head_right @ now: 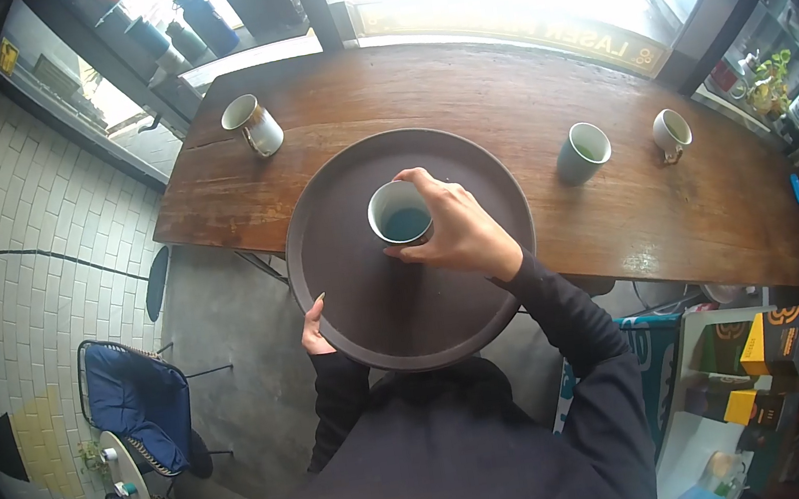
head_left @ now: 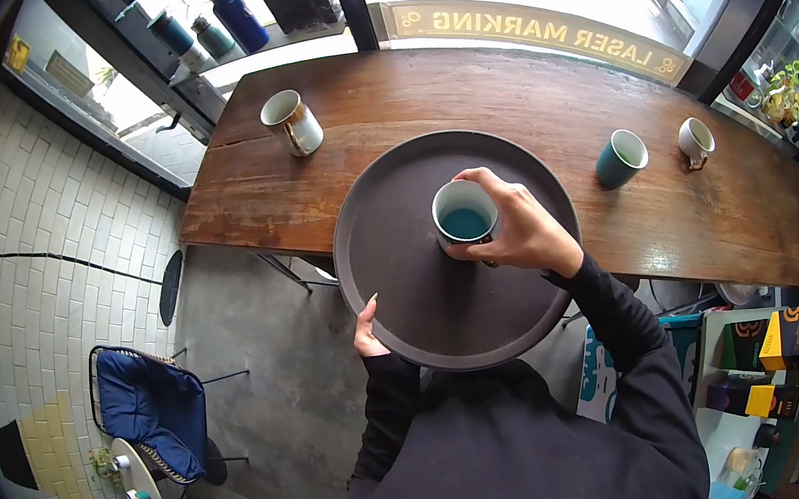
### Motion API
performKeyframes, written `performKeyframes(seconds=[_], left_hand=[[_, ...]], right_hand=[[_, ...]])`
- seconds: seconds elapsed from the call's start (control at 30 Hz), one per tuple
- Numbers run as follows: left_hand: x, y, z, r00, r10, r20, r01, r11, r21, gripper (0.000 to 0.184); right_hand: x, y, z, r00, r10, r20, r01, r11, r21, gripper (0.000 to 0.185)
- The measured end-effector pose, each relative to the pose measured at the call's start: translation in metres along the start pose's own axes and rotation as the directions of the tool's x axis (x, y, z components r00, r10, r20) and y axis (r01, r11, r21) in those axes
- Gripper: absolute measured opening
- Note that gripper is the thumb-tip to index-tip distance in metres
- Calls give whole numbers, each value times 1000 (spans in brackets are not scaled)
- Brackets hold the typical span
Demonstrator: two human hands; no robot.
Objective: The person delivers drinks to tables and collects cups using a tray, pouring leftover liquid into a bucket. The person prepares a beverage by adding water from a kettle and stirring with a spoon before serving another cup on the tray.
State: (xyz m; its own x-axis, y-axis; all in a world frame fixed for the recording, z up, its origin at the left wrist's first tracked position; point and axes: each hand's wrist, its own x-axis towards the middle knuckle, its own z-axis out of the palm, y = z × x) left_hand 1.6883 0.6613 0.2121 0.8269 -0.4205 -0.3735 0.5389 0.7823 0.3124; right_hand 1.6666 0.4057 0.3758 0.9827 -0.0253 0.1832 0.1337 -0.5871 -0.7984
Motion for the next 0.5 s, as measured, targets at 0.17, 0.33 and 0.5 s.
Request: performKeyframes(seconds=[0.17,0.33,0.5], left_hand=[[-2,-1,4,1000,27,-6,-27,1000,8,38],[-6,-2,14,1000,6,-25,-5,1000,27,38],[-4,-3,12,989,62,-132,-51,995,82,33]], right_hand=[[3,9,-10,998,38,-50,-35,998,57,66],[15,24,-47,968,-61,-243,50,998,-50,62],[38,55,-90,912,44,-408,-51,999,-6,60]])
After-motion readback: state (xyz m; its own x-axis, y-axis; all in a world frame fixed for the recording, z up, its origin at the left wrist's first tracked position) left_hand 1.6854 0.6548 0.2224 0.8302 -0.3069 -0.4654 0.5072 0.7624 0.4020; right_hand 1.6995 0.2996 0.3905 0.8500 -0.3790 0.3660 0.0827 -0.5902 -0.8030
